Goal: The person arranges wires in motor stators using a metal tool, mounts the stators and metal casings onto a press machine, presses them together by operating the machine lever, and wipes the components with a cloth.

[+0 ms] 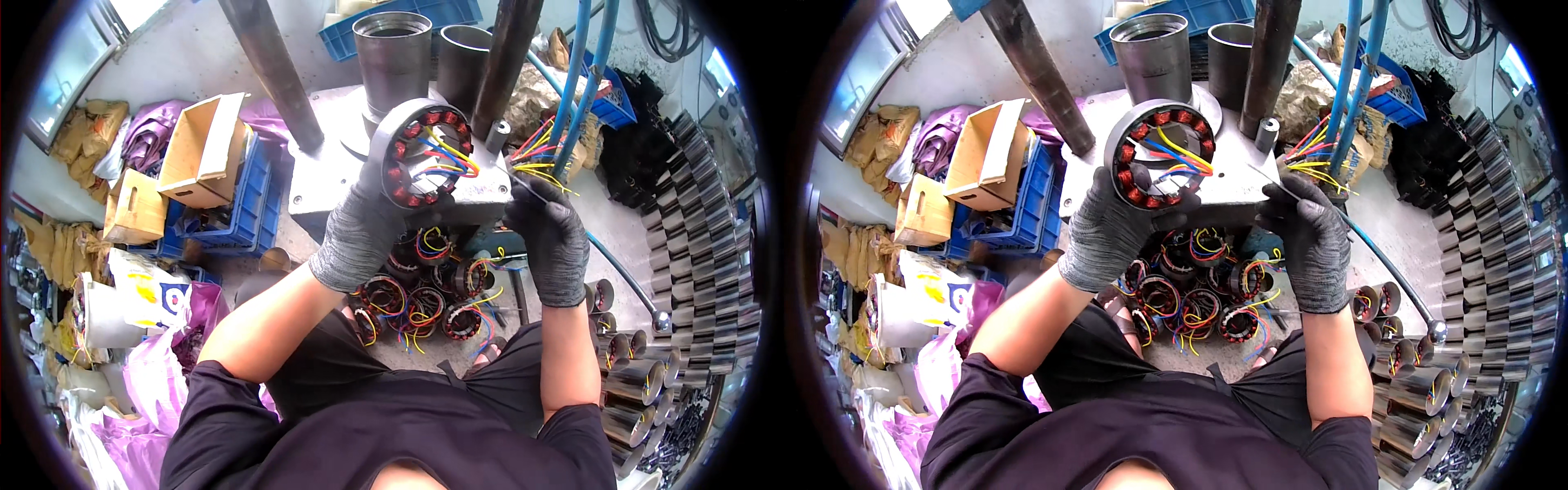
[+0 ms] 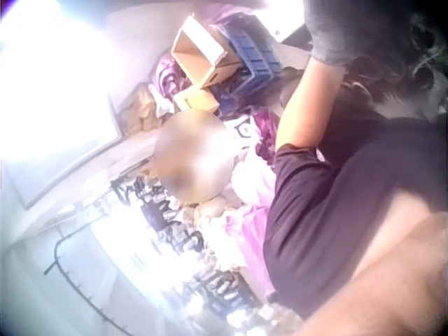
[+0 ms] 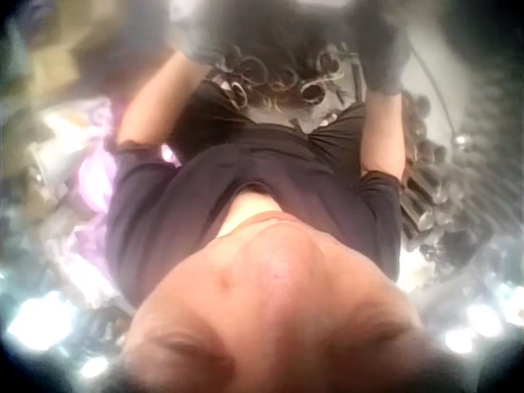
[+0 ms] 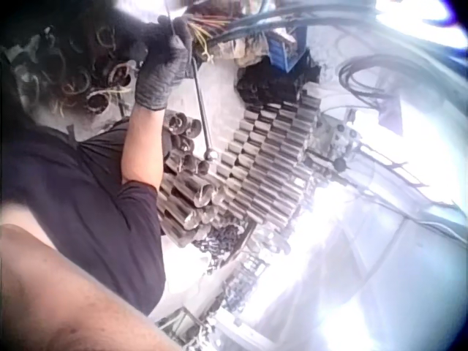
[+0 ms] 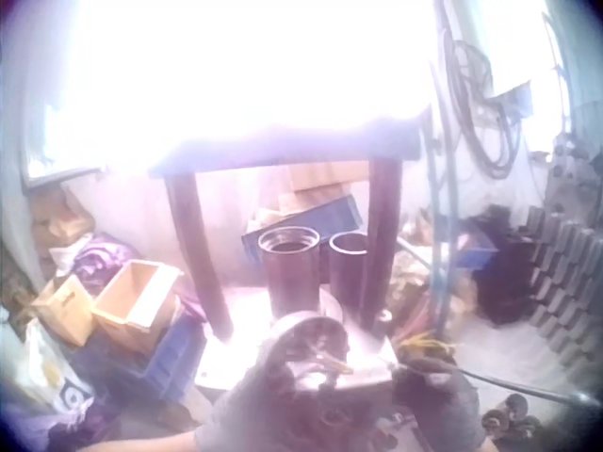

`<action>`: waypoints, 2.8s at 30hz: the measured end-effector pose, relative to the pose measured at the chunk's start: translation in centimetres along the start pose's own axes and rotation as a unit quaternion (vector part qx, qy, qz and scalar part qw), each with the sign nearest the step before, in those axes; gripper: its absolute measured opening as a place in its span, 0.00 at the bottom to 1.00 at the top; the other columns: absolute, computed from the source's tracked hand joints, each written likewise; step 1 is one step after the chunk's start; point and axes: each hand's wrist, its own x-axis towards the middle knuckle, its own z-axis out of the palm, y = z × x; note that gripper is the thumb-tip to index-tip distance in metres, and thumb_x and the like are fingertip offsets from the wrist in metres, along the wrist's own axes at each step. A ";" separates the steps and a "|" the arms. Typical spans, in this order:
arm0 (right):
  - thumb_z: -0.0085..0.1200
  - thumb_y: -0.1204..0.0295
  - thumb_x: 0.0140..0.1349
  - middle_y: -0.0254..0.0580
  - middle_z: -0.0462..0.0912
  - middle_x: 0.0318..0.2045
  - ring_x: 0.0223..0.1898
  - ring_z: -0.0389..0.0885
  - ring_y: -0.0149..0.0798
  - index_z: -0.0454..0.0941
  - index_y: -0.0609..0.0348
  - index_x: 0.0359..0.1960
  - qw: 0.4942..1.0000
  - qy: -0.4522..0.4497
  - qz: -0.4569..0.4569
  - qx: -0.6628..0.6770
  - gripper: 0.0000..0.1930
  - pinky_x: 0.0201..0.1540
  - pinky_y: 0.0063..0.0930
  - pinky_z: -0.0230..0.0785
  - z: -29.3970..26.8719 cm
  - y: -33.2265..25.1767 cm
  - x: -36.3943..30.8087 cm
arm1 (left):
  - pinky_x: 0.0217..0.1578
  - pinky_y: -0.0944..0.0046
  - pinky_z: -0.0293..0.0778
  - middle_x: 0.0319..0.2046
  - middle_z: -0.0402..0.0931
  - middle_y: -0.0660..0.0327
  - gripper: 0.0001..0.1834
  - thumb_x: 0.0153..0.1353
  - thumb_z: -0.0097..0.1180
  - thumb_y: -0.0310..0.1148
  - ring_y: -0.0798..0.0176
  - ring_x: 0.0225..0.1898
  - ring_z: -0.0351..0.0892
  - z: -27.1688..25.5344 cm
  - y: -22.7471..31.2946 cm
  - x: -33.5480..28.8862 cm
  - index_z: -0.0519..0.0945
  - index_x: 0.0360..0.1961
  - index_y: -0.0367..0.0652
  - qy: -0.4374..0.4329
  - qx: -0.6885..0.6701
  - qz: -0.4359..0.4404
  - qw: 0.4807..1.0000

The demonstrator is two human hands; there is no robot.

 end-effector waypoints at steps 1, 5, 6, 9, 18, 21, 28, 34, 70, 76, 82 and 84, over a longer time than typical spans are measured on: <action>0.55 0.64 0.64 0.55 0.86 0.49 0.48 0.86 0.49 0.77 0.64 0.60 1.000 0.018 0.001 -0.013 0.24 0.54 0.46 0.79 0.0 0.1 -0.3 | 0.62 0.43 0.75 0.66 0.70 0.44 0.48 0.67 0.55 0.63 0.40 0.64 0.75 0.0 0.2 -0.1 0.59 0.73 0.37 0.008 0.176 0.029 0.984; 0.57 0.66 0.63 0.56 0.86 0.45 0.45 0.86 0.49 0.79 0.66 0.56 0.999 -0.020 0.003 0.027 0.22 0.51 0.45 0.79 -0.2 0.2 -0.8 | 0.59 0.41 0.77 0.67 0.69 0.39 0.54 0.63 0.45 0.76 0.32 0.65 0.73 0.2 -0.6 -0.7 0.56 0.77 0.45 0.001 -0.453 -0.113 0.884; 0.57 0.66 0.63 0.56 0.86 0.45 0.45 0.86 0.49 0.79 0.66 0.56 0.999 -0.023 0.002 0.028 0.22 0.51 0.45 0.79 -0.1 0.2 -0.9 | 0.59 0.41 0.77 0.67 0.69 0.39 0.54 0.63 0.45 0.76 0.32 0.65 0.73 0.0 -0.5 -0.6 0.56 0.77 0.45 0.001 -0.452 -0.110 0.885; 0.58 0.65 0.62 0.56 0.86 0.40 0.40 0.86 0.49 0.80 0.66 0.51 0.995 -0.080 0.021 0.057 0.19 0.47 0.44 0.80 0.8 0.7 -1.2 | 0.59 0.37 0.76 0.67 0.68 0.40 0.55 0.61 0.46 0.76 0.32 0.65 0.72 -0.8 -0.5 -0.5 0.56 0.77 0.47 -0.055 -0.464 -0.087 0.880; 0.58 0.67 0.62 0.56 0.86 0.40 0.38 0.85 0.48 0.80 0.66 0.49 0.992 -0.117 0.028 0.044 0.17 0.46 0.43 0.80 2.3 1.9 -1.9 | 0.51 0.36 0.81 0.60 0.76 0.51 0.44 0.63 0.45 0.70 0.41 0.60 0.79 -0.4 1.0 -0.6 0.66 0.69 0.50 -0.030 -0.494 -0.103 0.863; 0.58 0.68 0.61 0.56 0.86 0.39 0.38 0.85 0.48 0.80 0.67 0.48 0.992 -0.112 0.032 0.047 0.17 0.46 0.43 0.80 2.3 2.0 -1.8 | 0.50 0.37 0.81 0.61 0.76 0.51 0.46 0.61 0.45 0.72 0.42 0.60 0.79 -0.6 1.2 -0.6 0.66 0.70 0.50 -0.044 -0.477 -0.125 0.869; 0.59 0.68 0.61 0.52 0.87 0.37 0.36 0.85 0.42 0.81 0.66 0.46 0.994 -0.105 0.023 -0.024 0.16 0.45 0.38 0.80 2.2 2.0 -1.7 | 0.51 0.39 0.81 0.62 0.74 0.46 0.48 0.61 0.44 0.72 0.41 0.58 0.80 -0.7 1.0 -0.4 0.64 0.72 0.48 -0.056 -0.476 -0.106 0.871; 0.59 0.68 0.63 0.48 0.86 0.34 0.34 0.84 0.39 0.81 0.67 0.45 0.994 -0.052 -0.009 -0.097 0.14 0.42 0.31 0.77 1.7 0.7 -1.6 | 0.47 0.40 0.83 0.57 0.77 0.42 0.53 0.58 0.44 0.76 0.39 0.50 0.85 -0.8 1.0 -0.9 0.64 0.71 0.42 -0.043 -0.461 -0.106 0.880; 0.59 0.69 0.60 0.46 0.86 0.32 0.33 0.82 0.35 0.83 0.70 0.43 0.940 -0.086 -0.134 -0.303 0.15 0.48 0.31 0.74 6.5 -5.4 -6.9 | 0.47 0.42 0.83 0.49 0.79 0.57 0.48 0.57 0.57 0.73 0.52 0.50 0.83 2.7 -1.9 -1.8 0.72 0.64 0.44 -0.073 -0.292 -0.236 0.924; 0.57 0.72 0.62 0.46 0.86 0.32 0.39 0.85 0.38 0.83 0.70 0.47 0.927 -0.071 -0.170 -0.327 0.15 0.49 0.31 0.76 6.7 -4.4 -6.8 | 0.49 0.41 0.82 0.50 0.80 0.55 0.49 0.57 0.56 0.73 0.51 0.49 0.83 3.6 -1.3 -1.6 0.71 0.65 0.41 -0.061 -0.302 -0.206 0.929; 0.58 0.76 0.63 0.42 0.88 0.37 0.42 0.84 0.38 0.85 0.67 0.44 0.839 -0.104 -0.257 -0.469 0.11 0.62 0.41 0.67 6.7 -4.6 -6.6 | 0.54 0.46 0.78 0.46 0.80 0.58 0.42 0.59 0.56 0.71 0.55 0.49 0.82 2.9 -2.3 -1.8 0.75 0.57 0.43 -0.065 -0.301 -0.215 0.927; 0.58 0.77 0.62 0.42 0.88 0.36 0.42 0.84 0.38 0.85 0.67 0.44 0.821 -0.109 -0.275 -0.488 0.11 0.62 0.40 0.68 6.6 -4.5 -6.5 | 0.57 0.48 0.77 0.43 0.80 0.59 0.39 0.59 0.55 0.71 0.54 0.50 0.81 3.3 -2.1 -1.9 0.78 0.50 0.44 -0.056 -0.300 -0.209 0.929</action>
